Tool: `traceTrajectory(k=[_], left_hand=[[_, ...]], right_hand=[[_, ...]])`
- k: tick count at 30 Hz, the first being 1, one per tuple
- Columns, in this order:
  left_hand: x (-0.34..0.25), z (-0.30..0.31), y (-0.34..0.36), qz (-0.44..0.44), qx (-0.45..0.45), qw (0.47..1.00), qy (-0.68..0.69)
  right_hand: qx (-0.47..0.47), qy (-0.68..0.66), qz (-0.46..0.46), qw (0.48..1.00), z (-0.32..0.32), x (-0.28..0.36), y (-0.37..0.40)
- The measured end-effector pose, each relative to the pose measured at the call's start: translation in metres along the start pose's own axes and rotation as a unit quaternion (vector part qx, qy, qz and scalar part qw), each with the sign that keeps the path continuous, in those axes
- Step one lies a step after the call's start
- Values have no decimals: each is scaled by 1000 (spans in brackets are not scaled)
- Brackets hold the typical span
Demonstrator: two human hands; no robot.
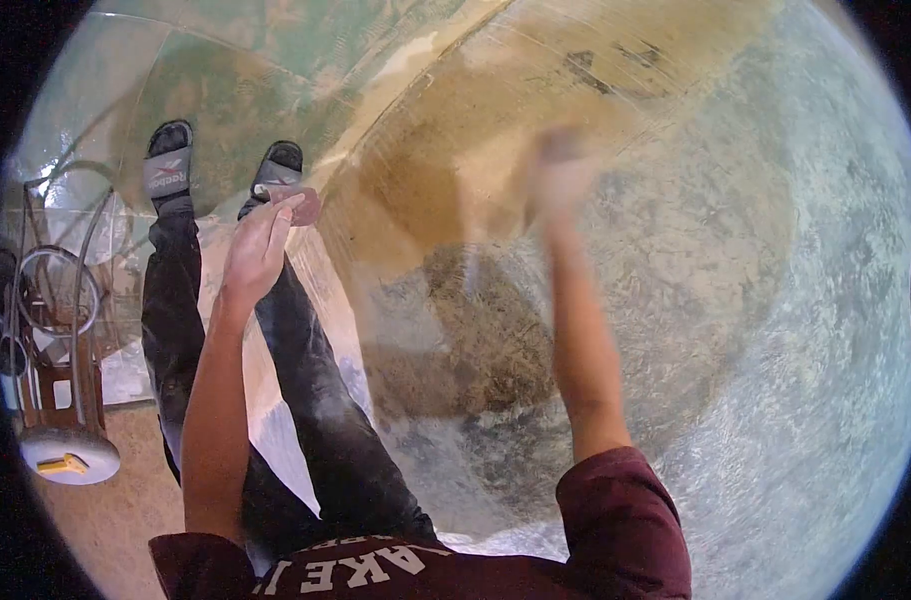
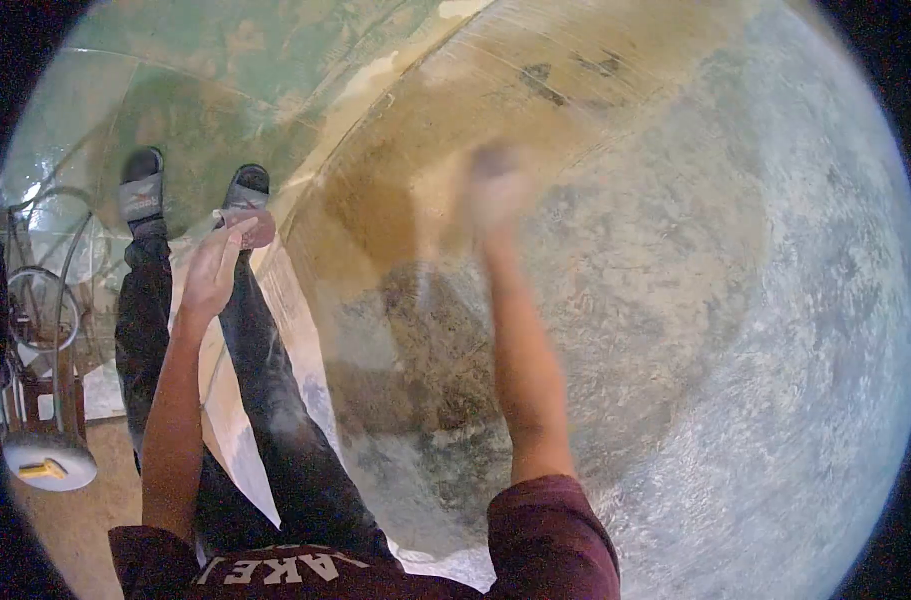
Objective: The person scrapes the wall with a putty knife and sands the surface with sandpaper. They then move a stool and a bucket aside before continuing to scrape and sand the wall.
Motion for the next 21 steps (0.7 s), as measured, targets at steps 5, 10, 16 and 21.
traceTrajectory(k=[5,10,16,21], left_hand=[[-8,9,-6,-24,-50,998,3],[-14,3,-3,-2,-12,1000,19],[-15,7,-14,-12,-37,999,16],[-13,1,-6,-8,-22,1000,10]], right_hand=[[235,-231,8,944,-29,121,79],[120,-405,-33,906,58,139,-6],[302,-254,4,919,-21,94,139],[124,-407,69,903,64,173,47]])
Point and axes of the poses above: each hand's wrist, its own y-axis away from the middle knuckle, its own z-axis out of the back of the hand, x = y × z, the point moved 1 cm from there along -y, towards the middle knuckle, and after that the axes turned 11 degrees about -y, right-handed, at the moved point
